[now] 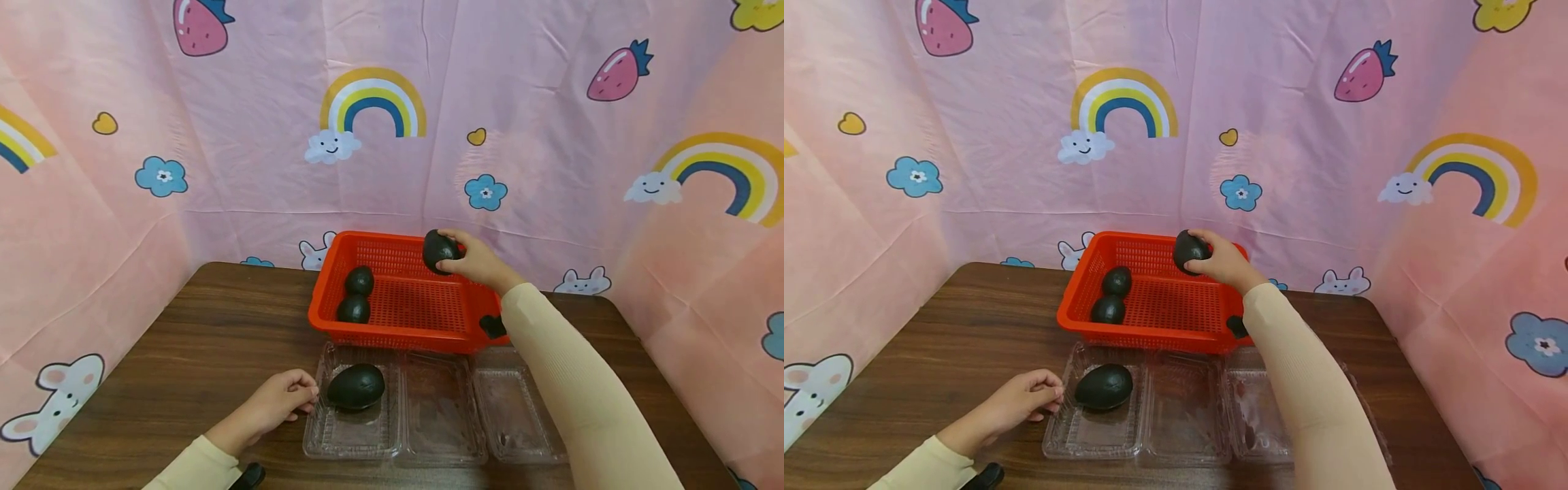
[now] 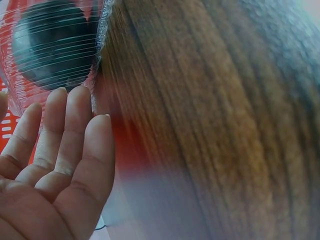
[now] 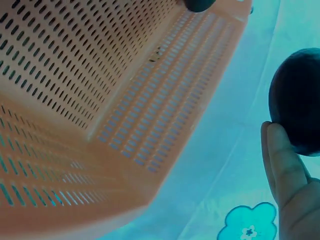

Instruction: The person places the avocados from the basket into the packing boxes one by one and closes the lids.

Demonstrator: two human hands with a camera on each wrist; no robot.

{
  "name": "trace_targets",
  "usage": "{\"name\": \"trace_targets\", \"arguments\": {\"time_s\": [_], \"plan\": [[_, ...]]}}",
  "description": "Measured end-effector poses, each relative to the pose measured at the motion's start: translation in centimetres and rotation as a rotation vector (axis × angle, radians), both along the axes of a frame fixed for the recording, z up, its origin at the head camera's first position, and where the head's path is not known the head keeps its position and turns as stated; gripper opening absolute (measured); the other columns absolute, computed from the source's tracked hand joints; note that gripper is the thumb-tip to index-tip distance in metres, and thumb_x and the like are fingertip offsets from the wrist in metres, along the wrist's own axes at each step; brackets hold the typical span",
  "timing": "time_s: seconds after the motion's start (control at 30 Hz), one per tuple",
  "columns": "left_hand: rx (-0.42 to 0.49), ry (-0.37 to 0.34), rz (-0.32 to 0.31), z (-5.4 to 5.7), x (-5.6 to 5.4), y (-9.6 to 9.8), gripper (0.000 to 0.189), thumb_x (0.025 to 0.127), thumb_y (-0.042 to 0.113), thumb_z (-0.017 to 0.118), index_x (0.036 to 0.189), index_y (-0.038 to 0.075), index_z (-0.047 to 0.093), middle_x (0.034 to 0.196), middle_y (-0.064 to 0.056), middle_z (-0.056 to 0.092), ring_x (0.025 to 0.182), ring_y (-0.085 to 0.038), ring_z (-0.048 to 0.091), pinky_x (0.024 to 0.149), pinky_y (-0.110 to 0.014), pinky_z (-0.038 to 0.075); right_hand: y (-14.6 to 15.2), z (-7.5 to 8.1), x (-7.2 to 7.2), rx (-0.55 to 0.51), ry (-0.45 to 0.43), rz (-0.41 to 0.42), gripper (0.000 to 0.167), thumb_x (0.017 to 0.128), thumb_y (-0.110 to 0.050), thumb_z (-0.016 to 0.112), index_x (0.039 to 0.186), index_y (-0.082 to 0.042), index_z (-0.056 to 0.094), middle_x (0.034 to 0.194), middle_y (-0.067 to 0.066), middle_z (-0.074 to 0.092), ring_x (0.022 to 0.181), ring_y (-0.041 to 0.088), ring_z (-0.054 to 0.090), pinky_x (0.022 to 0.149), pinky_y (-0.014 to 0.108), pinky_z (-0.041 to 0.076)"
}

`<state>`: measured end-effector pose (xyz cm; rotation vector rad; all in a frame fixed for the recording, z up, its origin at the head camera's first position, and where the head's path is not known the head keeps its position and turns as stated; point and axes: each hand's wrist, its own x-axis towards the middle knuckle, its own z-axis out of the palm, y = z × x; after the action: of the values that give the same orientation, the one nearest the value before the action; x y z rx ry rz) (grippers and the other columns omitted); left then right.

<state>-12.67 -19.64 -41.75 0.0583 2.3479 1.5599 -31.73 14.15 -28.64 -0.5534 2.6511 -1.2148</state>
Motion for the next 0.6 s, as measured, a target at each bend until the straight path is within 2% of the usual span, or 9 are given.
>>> {"name": "trace_targets", "arguments": {"time_s": [0.2,0.47,0.6], "plan": [[-0.003,-0.008,0.001,0.3,0.0,0.1,0.018,0.095,0.014,0.055,0.101,-0.003,0.058,0.092,-0.008,0.067,0.083,-0.020,0.065,0.067,-0.036,0.049,0.2,0.3,1.3,-0.070,0.015,0.028,0.069,0.086,-0.018,0.070,0.148,-0.019,0.038,0.143,0.015,0.042,0.117,0.036,0.050,0.088,0.046,0.048],[-0.012,-0.012,0.005,0.3,0.0,0.1,0.019,0.096,0.014,0.055,0.102,-0.004,0.058,0.091,-0.006,0.067,0.084,-0.020,0.064,0.067,-0.037,0.050,0.3,0.4,3.4,-0.062,0.048,0.059,0.068,0.085,-0.020,0.072,0.146,-0.023,0.041,0.142,0.010,0.042,0.119,0.035,0.047,0.087,0.048,0.049],[-0.016,-0.018,0.009,0.3,-0.1,0.1,0.019,0.097,0.014,0.055,0.103,-0.003,0.058,0.091,-0.006,0.067,0.083,-0.019,0.064,0.068,-0.037,0.050,0.2,0.4,4.5,-0.097,0.057,0.103,0.069,0.084,-0.017,0.072,0.146,-0.020,0.041,0.142,0.012,0.040,0.118,0.035,0.048,0.086,0.048,0.051]]}}
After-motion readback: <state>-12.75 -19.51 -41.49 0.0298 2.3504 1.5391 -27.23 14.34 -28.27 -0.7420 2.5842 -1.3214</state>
